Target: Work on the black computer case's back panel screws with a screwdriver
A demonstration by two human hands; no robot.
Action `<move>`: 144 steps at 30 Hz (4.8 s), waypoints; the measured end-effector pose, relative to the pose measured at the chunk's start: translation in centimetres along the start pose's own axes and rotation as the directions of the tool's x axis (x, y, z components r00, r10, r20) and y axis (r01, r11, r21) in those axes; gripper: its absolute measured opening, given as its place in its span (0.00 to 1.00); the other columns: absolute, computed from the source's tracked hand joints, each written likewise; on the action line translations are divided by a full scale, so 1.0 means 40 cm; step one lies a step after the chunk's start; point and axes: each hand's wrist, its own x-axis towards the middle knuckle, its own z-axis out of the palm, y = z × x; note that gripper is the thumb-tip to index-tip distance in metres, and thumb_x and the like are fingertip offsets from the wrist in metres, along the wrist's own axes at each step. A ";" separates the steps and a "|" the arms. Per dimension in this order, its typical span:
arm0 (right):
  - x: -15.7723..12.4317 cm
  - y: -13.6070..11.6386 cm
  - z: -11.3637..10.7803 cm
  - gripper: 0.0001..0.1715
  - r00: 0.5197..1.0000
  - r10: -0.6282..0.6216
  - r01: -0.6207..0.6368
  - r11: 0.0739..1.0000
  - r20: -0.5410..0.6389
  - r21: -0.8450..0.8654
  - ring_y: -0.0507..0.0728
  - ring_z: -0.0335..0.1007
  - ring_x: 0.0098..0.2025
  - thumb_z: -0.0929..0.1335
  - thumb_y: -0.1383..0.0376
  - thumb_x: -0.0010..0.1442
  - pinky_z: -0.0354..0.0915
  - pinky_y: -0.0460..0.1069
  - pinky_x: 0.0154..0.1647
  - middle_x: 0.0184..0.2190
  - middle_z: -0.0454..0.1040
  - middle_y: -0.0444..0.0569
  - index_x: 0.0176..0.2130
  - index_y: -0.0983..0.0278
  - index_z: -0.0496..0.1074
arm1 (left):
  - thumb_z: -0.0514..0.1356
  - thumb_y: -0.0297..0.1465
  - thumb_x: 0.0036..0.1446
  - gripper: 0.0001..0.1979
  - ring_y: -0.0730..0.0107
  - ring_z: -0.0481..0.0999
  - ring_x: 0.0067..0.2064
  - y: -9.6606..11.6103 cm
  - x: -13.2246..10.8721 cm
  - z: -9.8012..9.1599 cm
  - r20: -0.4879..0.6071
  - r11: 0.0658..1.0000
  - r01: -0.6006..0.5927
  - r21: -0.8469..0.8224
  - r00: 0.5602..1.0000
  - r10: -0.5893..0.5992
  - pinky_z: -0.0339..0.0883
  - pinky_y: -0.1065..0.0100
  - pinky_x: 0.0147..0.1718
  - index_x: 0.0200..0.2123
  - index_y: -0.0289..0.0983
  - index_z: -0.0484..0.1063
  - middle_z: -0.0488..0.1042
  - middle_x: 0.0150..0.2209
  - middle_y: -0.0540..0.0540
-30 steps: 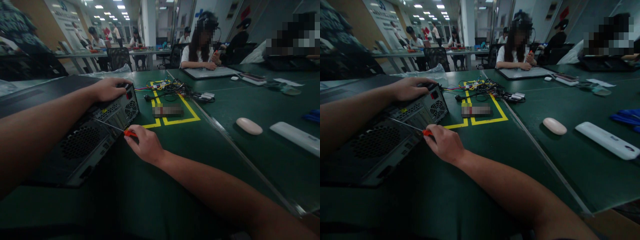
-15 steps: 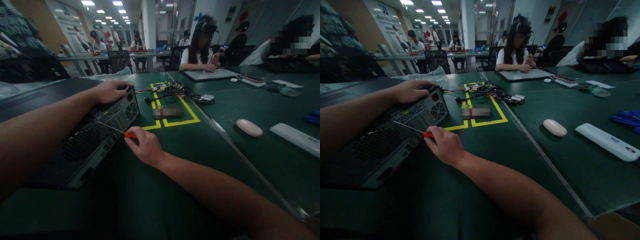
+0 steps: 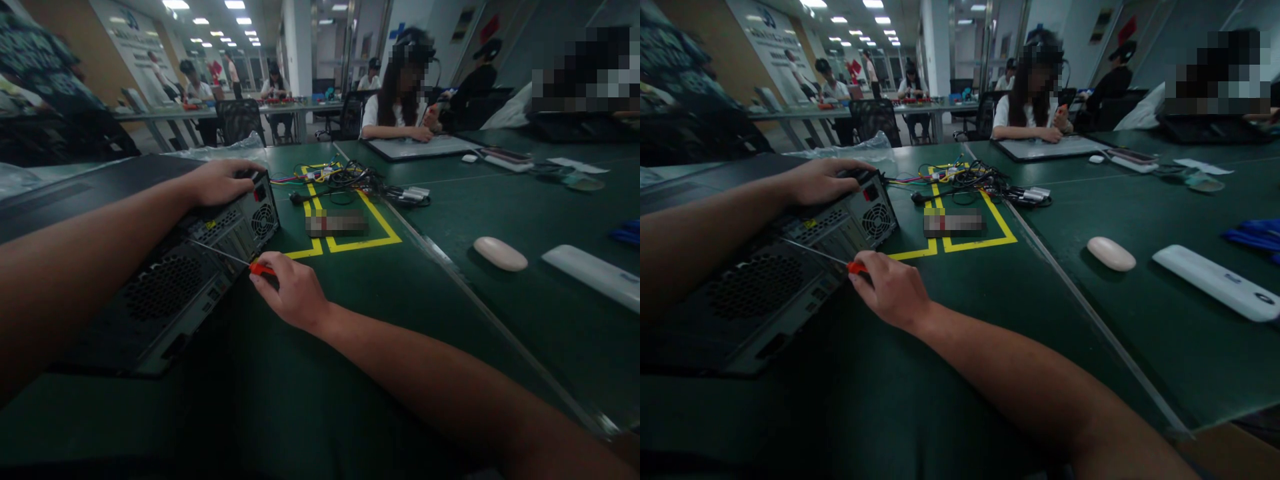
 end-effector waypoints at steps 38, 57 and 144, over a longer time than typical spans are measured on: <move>0.002 0.000 0.002 0.22 0.999 0.007 -0.003 0.997 -0.047 0.071 0.57 0.79 0.47 0.62 0.51 0.75 0.72 0.52 0.50 0.47 0.80 0.52 0.54 0.63 0.70 | 0.53 0.45 0.55 0.39 0.49 0.74 0.57 0.010 -0.003 -0.003 0.008 1.000 -0.015 -0.017 1.000 0.015 0.63 0.55 0.61 0.67 0.34 0.71 0.75 0.61 0.38; 0.000 0.006 0.002 0.13 1.000 -0.017 0.017 1.000 -0.009 -0.007 0.57 0.78 0.45 0.63 0.57 0.75 0.71 0.51 0.45 0.45 0.79 0.50 0.53 0.61 0.68 | 0.54 0.46 0.56 0.39 0.50 0.74 0.57 0.010 -0.004 -0.003 0.009 1.000 0.007 -0.004 1.000 -0.007 0.63 0.55 0.62 0.68 0.36 0.70 0.74 0.62 0.41; -0.002 0.006 0.005 0.16 0.999 -0.043 0.042 0.998 -0.016 -0.056 0.57 0.79 0.46 0.63 0.55 0.75 0.71 0.50 0.46 0.48 0.80 0.51 0.55 0.61 0.69 | 0.56 0.43 0.55 0.36 0.43 0.76 0.57 -0.012 0.011 0.007 -0.032 0.999 -0.035 -0.033 0.999 0.034 0.66 0.50 0.62 0.66 0.40 0.74 0.77 0.61 0.40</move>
